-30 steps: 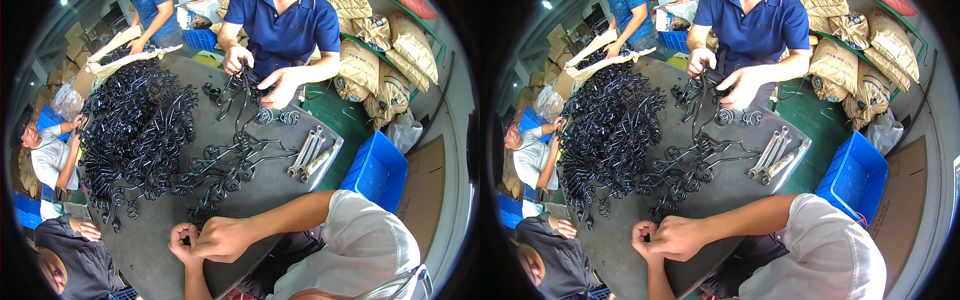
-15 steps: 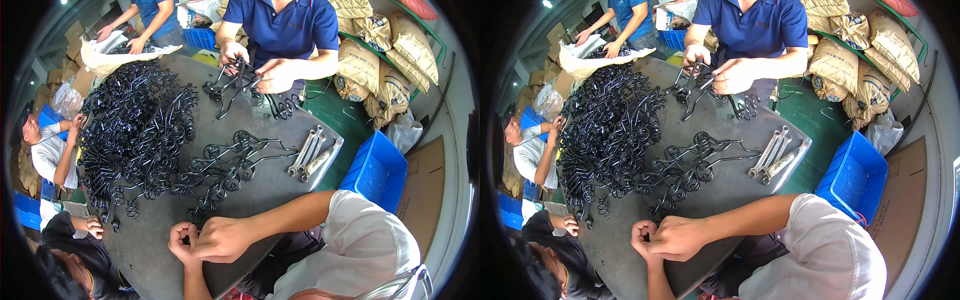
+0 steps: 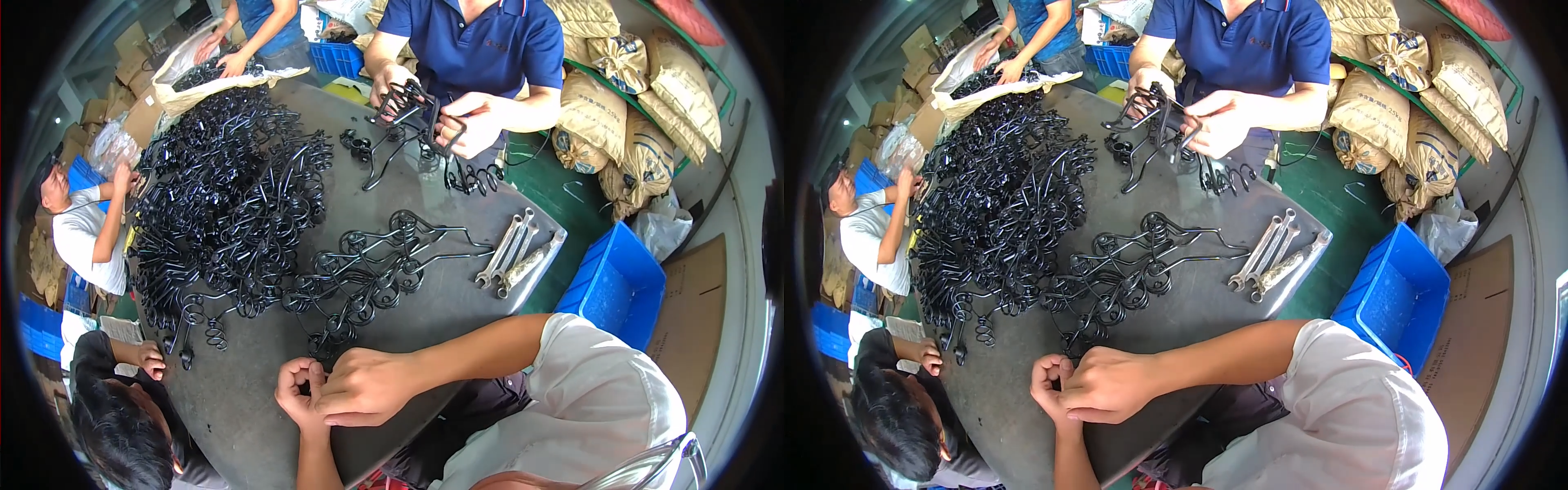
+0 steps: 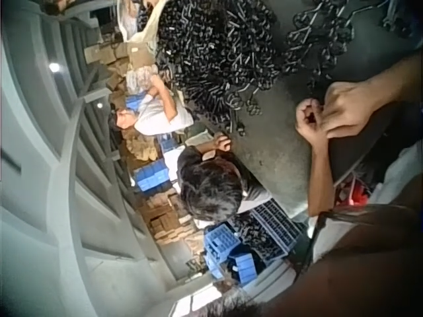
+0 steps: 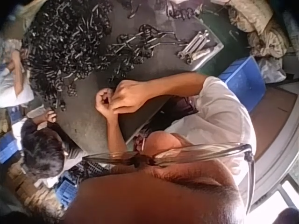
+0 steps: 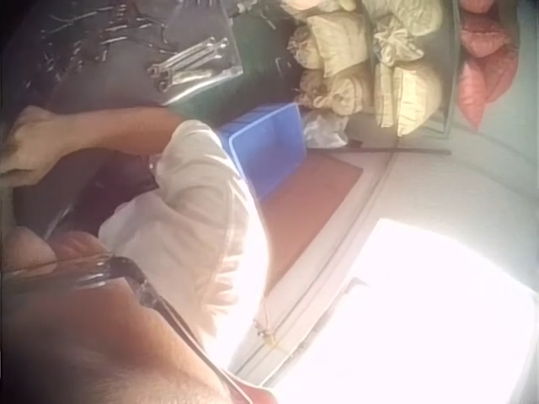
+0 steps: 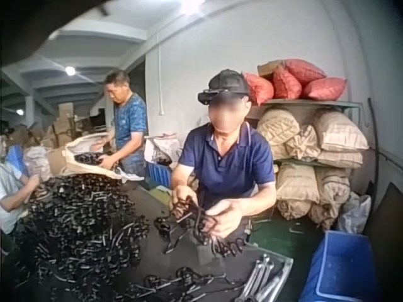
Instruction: Assembling or sorting black plastic hook components at a warehouse workbench.
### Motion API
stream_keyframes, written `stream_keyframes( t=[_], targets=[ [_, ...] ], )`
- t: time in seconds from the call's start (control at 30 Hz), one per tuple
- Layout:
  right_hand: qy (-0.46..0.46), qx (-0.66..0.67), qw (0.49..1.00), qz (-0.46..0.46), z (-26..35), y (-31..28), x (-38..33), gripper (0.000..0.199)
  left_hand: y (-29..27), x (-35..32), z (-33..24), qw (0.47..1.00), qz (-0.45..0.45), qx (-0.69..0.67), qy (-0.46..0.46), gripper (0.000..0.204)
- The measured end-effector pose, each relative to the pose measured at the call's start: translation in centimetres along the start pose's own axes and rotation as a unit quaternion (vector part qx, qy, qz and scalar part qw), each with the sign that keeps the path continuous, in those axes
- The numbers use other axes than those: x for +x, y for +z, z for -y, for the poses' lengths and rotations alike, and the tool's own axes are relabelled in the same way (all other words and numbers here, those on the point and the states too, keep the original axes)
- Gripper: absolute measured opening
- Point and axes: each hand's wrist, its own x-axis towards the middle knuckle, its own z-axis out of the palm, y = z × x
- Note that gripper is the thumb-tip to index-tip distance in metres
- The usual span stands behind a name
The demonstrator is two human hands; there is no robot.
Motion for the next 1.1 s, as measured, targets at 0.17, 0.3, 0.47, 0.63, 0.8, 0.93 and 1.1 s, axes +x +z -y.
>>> stream_keyframes(
  t=[0.17,0.3,0.47,0.63,0.8,0.93,1.1],
  targets=[
    [0.015,0.006,1.000,-0.010,0.29,-0.32,0.26,0.019,-0.14,-0.35,0.16,0.999,-0.016,-0.044,-0.007,0.007],
    [0.024,0.004,1.000,-0.004,0.33,-0.63,0.30,0.018,0.03,-0.27,-0.32,0.997,-0.029,-0.071,-0.001,0.006],
    [0.018,0.009,1.000,-0.007,0.27,-0.43,0.24,0.016,-0.14,-0.31,-0.05,0.998,-0.017,-0.064,-0.002,0.009],
    [0.016,0.012,1.000,-0.006,0.30,-0.44,0.27,0.015,-0.23,-0.30,0.11,0.998,-0.013,-0.063,-0.007,0.009],
    [0.006,0.010,1.000,-0.009,0.46,-0.61,0.48,0.016,-0.18,-0.31,0.05,0.998,-0.017,-0.067,-0.011,0.008],
    [0.004,0.016,1.000,-0.011,0.42,-0.79,0.51,0.017,-0.33,-0.34,0.06,0.999,-0.015,-0.049,0.006,0.007],
    [0.012,0.019,1.000,-0.005,0.14,-0.75,0.37,0.016,0.05,-0.25,0.05,0.997,-0.045,-0.058,0.008,0.008]
  ],
)
